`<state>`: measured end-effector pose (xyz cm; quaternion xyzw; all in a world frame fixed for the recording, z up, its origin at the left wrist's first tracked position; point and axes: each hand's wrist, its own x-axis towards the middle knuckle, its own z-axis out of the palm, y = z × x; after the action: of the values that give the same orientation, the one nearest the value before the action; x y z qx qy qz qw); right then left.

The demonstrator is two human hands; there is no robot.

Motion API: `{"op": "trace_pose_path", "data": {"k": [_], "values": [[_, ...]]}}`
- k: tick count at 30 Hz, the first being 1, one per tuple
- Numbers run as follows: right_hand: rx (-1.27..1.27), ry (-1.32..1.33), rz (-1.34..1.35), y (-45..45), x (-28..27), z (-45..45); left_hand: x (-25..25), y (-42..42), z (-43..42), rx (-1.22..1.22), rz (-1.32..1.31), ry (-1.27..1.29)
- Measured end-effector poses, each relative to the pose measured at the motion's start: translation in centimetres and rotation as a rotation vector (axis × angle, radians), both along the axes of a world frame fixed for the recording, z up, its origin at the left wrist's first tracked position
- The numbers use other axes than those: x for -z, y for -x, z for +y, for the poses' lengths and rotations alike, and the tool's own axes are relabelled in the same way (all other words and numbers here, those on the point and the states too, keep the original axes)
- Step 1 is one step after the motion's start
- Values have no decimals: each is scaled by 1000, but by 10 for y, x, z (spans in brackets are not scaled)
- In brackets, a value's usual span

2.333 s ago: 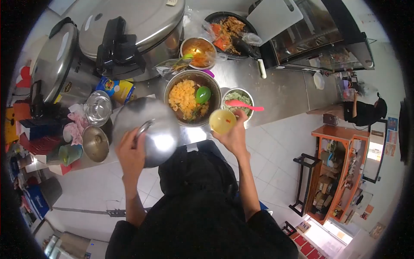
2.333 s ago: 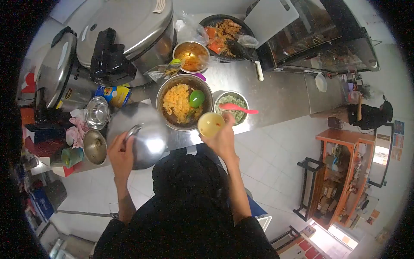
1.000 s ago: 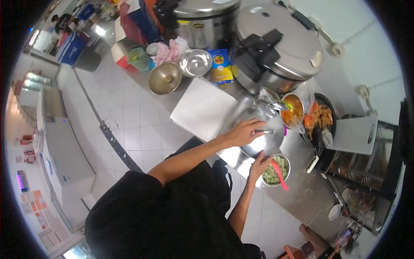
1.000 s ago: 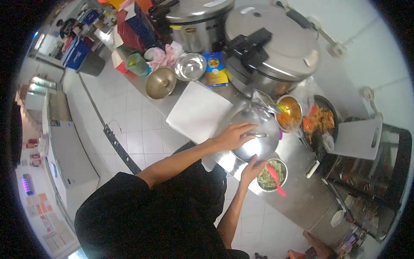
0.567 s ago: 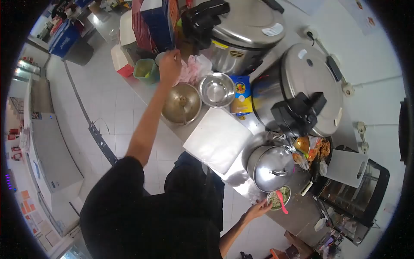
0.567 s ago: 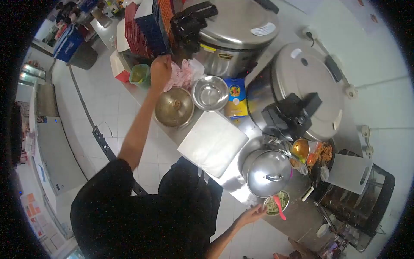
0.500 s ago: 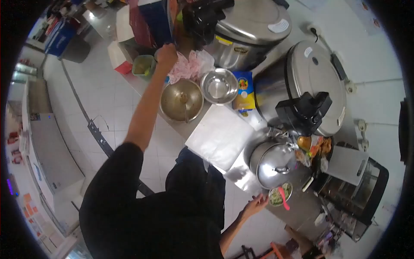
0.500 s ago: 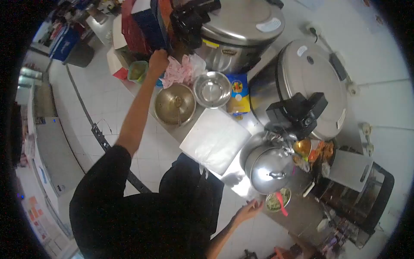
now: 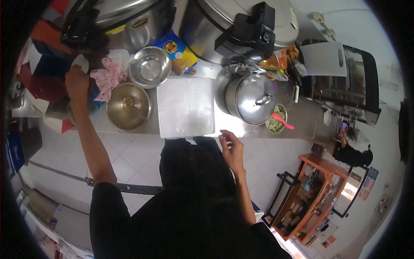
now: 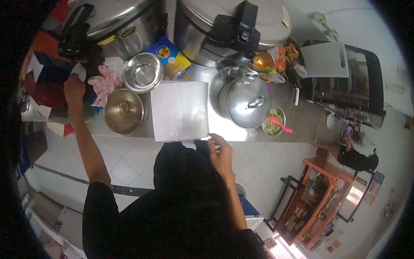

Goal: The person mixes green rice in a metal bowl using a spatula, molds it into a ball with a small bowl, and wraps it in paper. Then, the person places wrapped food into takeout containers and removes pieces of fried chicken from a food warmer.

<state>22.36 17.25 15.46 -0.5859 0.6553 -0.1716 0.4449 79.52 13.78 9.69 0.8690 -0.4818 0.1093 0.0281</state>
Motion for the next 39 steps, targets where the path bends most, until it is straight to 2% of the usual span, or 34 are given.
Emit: {"op": "trace_pose_path", "data": {"k": [2, 3, 5, 6, 7, 8, 9, 10, 12, 13, 15, 16, 18, 19, 20, 22, 24, 26, 28, 31, 32, 33, 35, 37, 38, 39], "values": [[-21, -4, -176, -22, -10, -11, -71, 72, 5, 87, 219, 125], [28, -120, -338, -32, -11, -16, -99, 116, 10, 130, 357, 176], [85, -298, -592, -52, -11, -26, -111, 191, 25, 379, 617, 145], [93, -363, -683, -60, -10, -29, -110, 225, 33, 661, 588, 179], [119, -452, -775, -64, -9, -31, -107, 260, 35, 812, 589, 89], [146, -541, -869, -66, -9, -32, -101, 293, 43, 847, 694, 72], [282, -531, -963, -68, -18, -30, -105, 316, 46, 951, 741, 38], [304, -513, -965, -62, -16, -26, -106, 334, 48, 990, 790, -51], [341, -110, -694, -47, -15, -20, -97, 353, 49, 1144, 631, 139], [451, -99, -688, -38, -21, -18, -92, 364, 46, 1158, 636, 141], [435, -104, -648, -22, -32, -16, -85, 395, 41, 795, 1003, 637], [406, -120, -610, -14, -35, -14, -75, 414, 42, 799, 1008, 634], [187, -23, -383, -4, -41, -8, -55, 453, 42, 275, 2313, 615], [37, 130, -207, 6, -42, -10, -51, 468, 41, 208, 2565, 579], [-119, 278, -30, 17, -43, -13, -45, 478, 42, 198, 2565, 598], [-206, 324, 10, 44, -50, -21, -43, 498, 40, -132, 2884, 540], [-294, 367, 33, 81, -49, -28, -40, 529, 41, -197, 2864, 622], [-313, 466, 71, 133, -34, -41, -25, 560, 39, -147, 2736, 583], [-245, 524, 70, 200, -4, -71, -21, 600, 33, -174, 2800, 673], [-260, 723, 529, 295, 38, -127, 5, 665, 21, -353, 2825, 498], [-298, 785, 667, 322, 52, -147, 16, 684, 17, -314, 2775, 453], [-310, 787, 650, 343, 67, -162, 31, 705, 10, -343, 2674, 493], [-470, 472, 696, 377, 93, -174, 49, 742, 1, -398, 2560, 532], [-589, 453, 683, 382, 109, -181, 59, 767, -18, -404, 1918, 546], [-692, 438, 685, 383, 114, -183, 65, 775, -24, -410, 1906, 558], [-734, 593, 696, 384, 113, -184, 73, 782, -30, -422, 1803, 605]]}}
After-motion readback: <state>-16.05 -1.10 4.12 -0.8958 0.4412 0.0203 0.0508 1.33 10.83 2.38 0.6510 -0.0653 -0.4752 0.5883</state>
